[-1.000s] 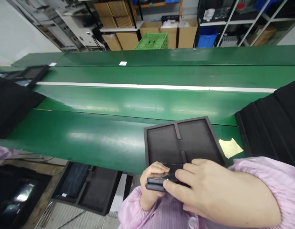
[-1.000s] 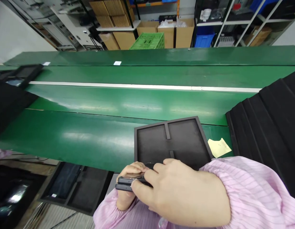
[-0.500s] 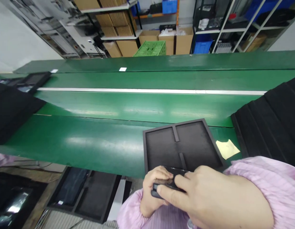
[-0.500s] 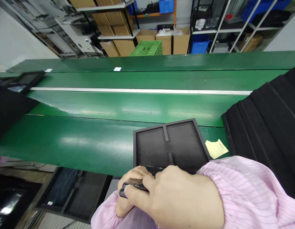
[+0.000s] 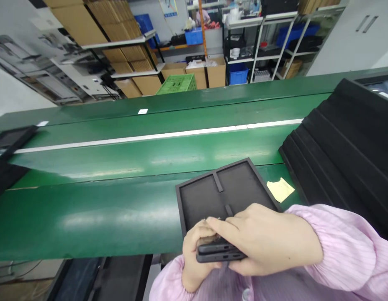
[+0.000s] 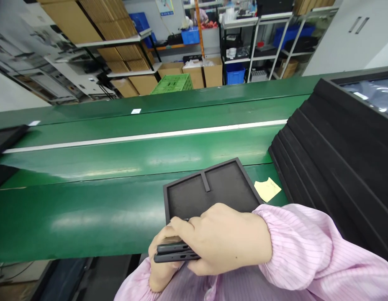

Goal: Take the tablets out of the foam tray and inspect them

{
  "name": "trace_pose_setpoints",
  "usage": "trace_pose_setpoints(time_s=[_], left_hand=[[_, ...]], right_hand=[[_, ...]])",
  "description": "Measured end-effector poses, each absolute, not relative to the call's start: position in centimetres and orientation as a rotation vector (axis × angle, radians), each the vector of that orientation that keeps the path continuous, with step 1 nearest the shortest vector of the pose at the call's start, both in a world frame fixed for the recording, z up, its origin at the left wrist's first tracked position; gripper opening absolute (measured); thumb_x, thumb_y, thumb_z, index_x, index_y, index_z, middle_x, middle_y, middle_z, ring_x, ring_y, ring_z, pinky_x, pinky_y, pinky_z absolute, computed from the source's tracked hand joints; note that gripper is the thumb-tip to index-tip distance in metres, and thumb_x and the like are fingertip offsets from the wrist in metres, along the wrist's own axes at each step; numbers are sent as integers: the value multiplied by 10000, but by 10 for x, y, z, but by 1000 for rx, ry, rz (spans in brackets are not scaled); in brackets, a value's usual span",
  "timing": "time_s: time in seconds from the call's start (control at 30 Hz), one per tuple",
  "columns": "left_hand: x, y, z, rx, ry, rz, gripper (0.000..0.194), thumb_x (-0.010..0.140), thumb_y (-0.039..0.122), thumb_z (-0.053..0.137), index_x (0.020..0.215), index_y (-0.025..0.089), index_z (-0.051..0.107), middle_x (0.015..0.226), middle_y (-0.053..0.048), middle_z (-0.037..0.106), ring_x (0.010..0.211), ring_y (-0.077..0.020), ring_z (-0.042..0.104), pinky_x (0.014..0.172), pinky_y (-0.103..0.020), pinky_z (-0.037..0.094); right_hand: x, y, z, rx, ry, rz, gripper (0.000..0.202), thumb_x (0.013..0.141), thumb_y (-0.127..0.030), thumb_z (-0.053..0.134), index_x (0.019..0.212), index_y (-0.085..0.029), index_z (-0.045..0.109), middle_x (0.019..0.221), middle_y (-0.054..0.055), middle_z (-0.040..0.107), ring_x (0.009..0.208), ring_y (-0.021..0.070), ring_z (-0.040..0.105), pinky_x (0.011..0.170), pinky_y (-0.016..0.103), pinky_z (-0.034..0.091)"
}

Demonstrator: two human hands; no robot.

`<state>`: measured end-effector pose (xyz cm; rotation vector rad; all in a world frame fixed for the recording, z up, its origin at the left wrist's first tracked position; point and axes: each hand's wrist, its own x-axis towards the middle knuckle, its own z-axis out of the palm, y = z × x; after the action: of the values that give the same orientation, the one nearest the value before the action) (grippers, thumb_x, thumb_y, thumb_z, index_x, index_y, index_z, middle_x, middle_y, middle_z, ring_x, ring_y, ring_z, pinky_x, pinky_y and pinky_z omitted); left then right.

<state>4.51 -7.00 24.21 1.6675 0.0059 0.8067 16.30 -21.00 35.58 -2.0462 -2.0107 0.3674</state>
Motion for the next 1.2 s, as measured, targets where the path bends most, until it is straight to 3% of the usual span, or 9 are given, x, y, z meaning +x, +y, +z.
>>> trace_pose_setpoints(time_s=[0.1,0.17,0.23,0.5,0.8,0.97,1.07,1.2], left_hand=[[46,-75,235,1657,-3,838,531,601,707,650,790,210,647,663,-10,649,631,-172,627,602,-281,539],[46,-78,231,1674,8,860,530,610,698,644,823,213,654,726,-23,673,692,-189,646,658,-306,553],[46,-81,229,1701,38,893,522,629,687,636,857,219,656,781,-30,692,734,-196,656,702,-319,557],[46,-80,229,1816,37,1076,497,711,646,610,946,211,657,833,-64,707,785,-238,675,792,-423,557],[44,-81,228,1816,82,1106,497,725,637,600,947,195,641,845,-39,701,816,-201,673,841,-387,543],[52,-83,216,1778,122,1083,477,724,625,608,929,196,641,847,-31,703,849,-200,673,865,-386,533],[62,-85,200,1745,89,1051,416,743,566,644,947,203,654,841,-35,705,843,-220,673,864,-437,527],[72,-89,176,1729,123,970,351,757,519,660,915,205,667,842,-40,703,817,-210,663,825,-408,524]], right_hand=[[161,-215,361,-2114,-2033,322,301,842,-389,625,1022,-152,578,800,12,649,619,181,595,482,312,285],[161,-219,362,-2146,-2082,220,248,849,-402,636,865,-159,590,753,12,624,602,177,562,485,322,267],[161,-223,362,-2152,-2100,87,260,840,-409,666,824,-167,574,731,8,600,603,177,530,492,325,262],[161,-224,360,-2083,-2087,-155,212,862,-326,664,833,-159,538,736,0,566,654,169,465,559,322,294],[165,-219,357,-2048,-2077,-138,257,832,-356,704,874,-158,546,768,-4,577,689,168,457,592,322,286],[169,-221,348,-1986,-2053,-154,77,946,-194,516,1014,-185,550,848,-9,592,695,157,445,598,314,264],[175,-224,330,-1954,-2057,-161,129,973,-165,446,995,-201,568,880,-15,595,691,153,427,599,312,264],[183,-227,301,-2025,-1979,-99,147,979,-180,450,1062,-193,571,929,-8,619,734,147,454,630,307,302]])
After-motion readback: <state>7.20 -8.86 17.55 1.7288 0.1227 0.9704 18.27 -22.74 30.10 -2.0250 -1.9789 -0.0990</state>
